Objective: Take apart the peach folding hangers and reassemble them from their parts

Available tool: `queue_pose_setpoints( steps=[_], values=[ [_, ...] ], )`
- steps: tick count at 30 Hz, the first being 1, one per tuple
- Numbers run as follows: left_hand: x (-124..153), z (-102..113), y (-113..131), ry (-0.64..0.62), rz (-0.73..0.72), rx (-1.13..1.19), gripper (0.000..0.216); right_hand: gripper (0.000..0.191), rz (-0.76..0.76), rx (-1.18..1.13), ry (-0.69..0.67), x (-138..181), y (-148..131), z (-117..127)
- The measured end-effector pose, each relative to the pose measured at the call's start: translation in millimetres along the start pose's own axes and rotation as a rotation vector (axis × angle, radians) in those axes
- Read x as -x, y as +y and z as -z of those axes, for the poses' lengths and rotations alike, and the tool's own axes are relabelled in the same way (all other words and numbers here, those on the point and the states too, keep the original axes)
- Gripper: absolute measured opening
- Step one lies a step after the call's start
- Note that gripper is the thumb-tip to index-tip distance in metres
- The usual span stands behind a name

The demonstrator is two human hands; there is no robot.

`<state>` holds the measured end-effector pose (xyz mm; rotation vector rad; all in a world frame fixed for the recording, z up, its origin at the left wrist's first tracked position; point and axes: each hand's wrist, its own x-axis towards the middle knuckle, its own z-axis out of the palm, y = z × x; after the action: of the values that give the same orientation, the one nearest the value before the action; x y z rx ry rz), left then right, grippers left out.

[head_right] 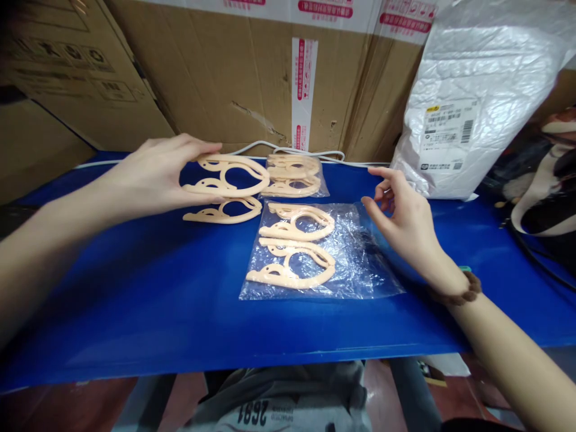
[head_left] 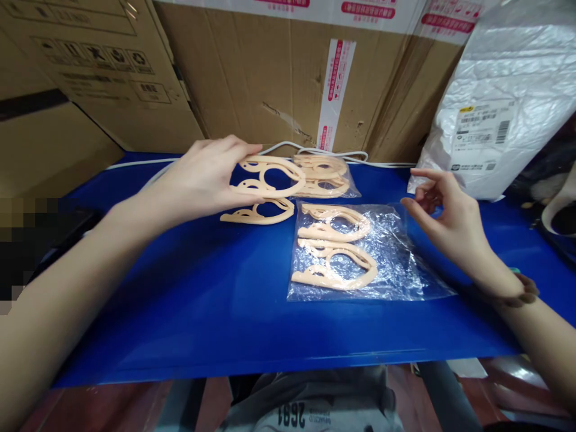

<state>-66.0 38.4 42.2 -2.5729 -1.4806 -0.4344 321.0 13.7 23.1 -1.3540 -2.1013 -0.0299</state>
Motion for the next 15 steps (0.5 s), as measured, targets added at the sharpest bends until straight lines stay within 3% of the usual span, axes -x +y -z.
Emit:
queue_pose_setpoints(
  steps=[3, 6, 11, 15],
  values=[
    [4, 0, 26, 0.126, -0.051, -0.022, 0.069, 0.039, 0.074, 0.054, 0.064, 2, -13, 2],
    [10, -3, 52, 0.207, -0.122, -0.046, 0.062, 0.042, 0.242, 0.085, 0.1, 5, -28, 1],
    [22, -12, 87, 0.303, -0.252, -0.006, 0.063, 0.076, 0.403, 0.055, -0.06, 15, -59, -1],
    [30, -17, 103, 0.306, -0.311, 0.032, 0.061, 0.079, 0.474, 0.097, -0.132, 21, -71, -3]
  ],
)
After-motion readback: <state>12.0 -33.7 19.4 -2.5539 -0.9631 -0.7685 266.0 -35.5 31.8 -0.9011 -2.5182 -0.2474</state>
